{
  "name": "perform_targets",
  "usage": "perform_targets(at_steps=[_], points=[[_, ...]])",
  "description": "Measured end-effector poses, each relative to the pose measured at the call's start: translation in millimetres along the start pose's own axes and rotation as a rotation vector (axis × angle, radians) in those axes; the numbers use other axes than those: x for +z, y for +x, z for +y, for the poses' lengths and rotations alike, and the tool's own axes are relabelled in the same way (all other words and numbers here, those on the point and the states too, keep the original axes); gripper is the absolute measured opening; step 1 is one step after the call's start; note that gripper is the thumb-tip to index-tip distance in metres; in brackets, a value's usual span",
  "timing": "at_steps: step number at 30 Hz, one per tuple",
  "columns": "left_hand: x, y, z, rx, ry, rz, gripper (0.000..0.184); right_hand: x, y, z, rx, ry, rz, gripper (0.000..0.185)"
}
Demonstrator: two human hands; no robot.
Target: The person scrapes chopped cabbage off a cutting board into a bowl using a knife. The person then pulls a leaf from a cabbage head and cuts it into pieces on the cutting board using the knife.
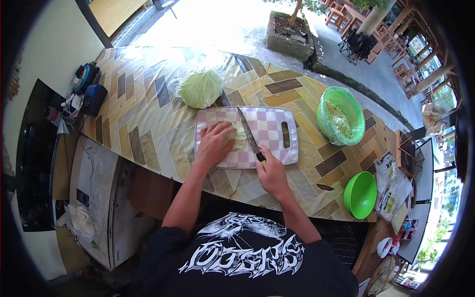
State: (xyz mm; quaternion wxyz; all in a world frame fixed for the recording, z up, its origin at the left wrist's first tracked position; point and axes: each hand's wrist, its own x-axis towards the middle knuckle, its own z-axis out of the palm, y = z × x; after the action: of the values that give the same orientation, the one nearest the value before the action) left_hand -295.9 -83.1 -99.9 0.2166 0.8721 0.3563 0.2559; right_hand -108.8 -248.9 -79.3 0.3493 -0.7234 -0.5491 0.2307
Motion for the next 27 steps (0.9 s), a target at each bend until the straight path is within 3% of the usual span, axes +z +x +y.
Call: perform_targets(at_steps=[7, 13, 16, 19, 22, 27], points=[[3, -4, -5, 0.064, 0.031, 0.043, 0.036, 12, -3, -20, 0.055, -0.095, -0.008, 0.068], [-3, -5, -2, 0.009, -0.040, 0.016, 0.040, 16, -20, -28, 0.056, -0.122, 0.048, 0.067], [-2, -7, -3, 0.042, -0.072, 0.107, 0.039, 21, -27, -27, 0.013, -0.116, 0.076, 0.067], [-2, -8, -10, 0.096, -0.178, 0.213, 0.033, 30, -33, -30, -0.060, -0.119, 0.110, 0.068], [-1, -11, -17, 0.068, -0.273, 0.115, 0.027, 42, -39, -42, -0.063, -0.180, 0.101, 0.067], [4, -12, -21, 0.086, -0.282, 0.128, 0.021, 61, -47, -60, 0.031, -0.377, 0.045, 0.064]])
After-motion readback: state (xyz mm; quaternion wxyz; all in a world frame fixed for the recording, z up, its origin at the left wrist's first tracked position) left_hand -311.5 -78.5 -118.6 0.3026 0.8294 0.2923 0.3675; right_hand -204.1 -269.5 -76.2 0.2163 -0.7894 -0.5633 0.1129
